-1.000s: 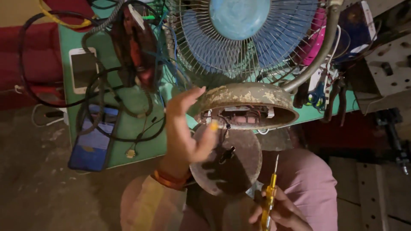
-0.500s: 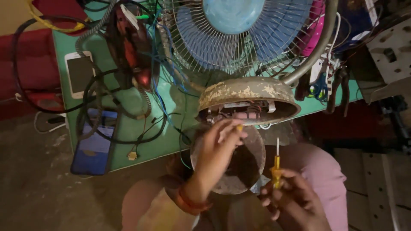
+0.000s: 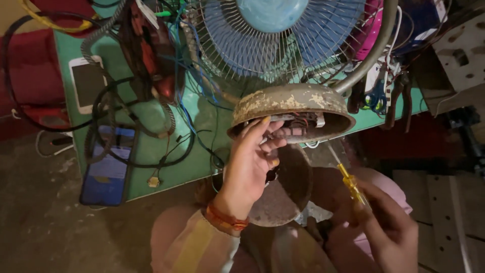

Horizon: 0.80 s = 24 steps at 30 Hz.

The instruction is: The person repairs an electric table fan. They remove the fan's rear motor housing, hold the housing over their lap, and use a screwdriver to unscrew and work on the motor components inside the housing, manipulating wires and small parts.

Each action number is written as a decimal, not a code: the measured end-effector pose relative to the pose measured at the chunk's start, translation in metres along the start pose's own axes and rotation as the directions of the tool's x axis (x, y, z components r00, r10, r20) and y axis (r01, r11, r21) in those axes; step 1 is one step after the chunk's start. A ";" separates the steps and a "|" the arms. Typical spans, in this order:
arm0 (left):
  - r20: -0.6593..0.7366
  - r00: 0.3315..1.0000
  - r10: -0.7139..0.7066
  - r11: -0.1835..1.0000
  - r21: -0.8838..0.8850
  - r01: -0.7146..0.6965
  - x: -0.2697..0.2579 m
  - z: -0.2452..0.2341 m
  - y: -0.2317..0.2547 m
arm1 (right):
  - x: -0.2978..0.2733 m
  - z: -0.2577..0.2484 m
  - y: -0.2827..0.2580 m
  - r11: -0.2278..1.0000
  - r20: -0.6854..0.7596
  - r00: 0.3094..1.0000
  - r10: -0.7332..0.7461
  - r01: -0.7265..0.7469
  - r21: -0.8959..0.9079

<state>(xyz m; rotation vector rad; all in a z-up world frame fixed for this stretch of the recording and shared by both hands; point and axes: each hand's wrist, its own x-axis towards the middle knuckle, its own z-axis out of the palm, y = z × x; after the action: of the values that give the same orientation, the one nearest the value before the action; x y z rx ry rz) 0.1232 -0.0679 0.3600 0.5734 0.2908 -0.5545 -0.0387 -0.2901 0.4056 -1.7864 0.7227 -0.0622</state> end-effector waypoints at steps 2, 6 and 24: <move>-0.036 0.999 0.005 1.000 0.024 -0.004 0.001 0.004 0.002 | -0.004 0.000 0.004 1.000 -0.022 1.000 -0.002 0.001 -0.026; -0.095 0.995 0.016 0.998 0.070 -0.010 0.006 0.004 0.000 | -0.005 0.000 0.003 0.995 -0.032 0.999 -0.003 0.000 -0.102; -0.049 0.999 -0.016 1.000 -0.017 0.015 0.013 -0.016 -0.003 | -0.013 0.016 0.007 0.983 -0.024 0.984 -0.178 0.179 0.041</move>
<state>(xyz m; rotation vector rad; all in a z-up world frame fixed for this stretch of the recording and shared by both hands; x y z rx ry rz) 0.1307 -0.0660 0.3407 0.5697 0.3469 -0.5532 -0.0456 -0.2711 0.3973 -1.8080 0.5695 -0.2147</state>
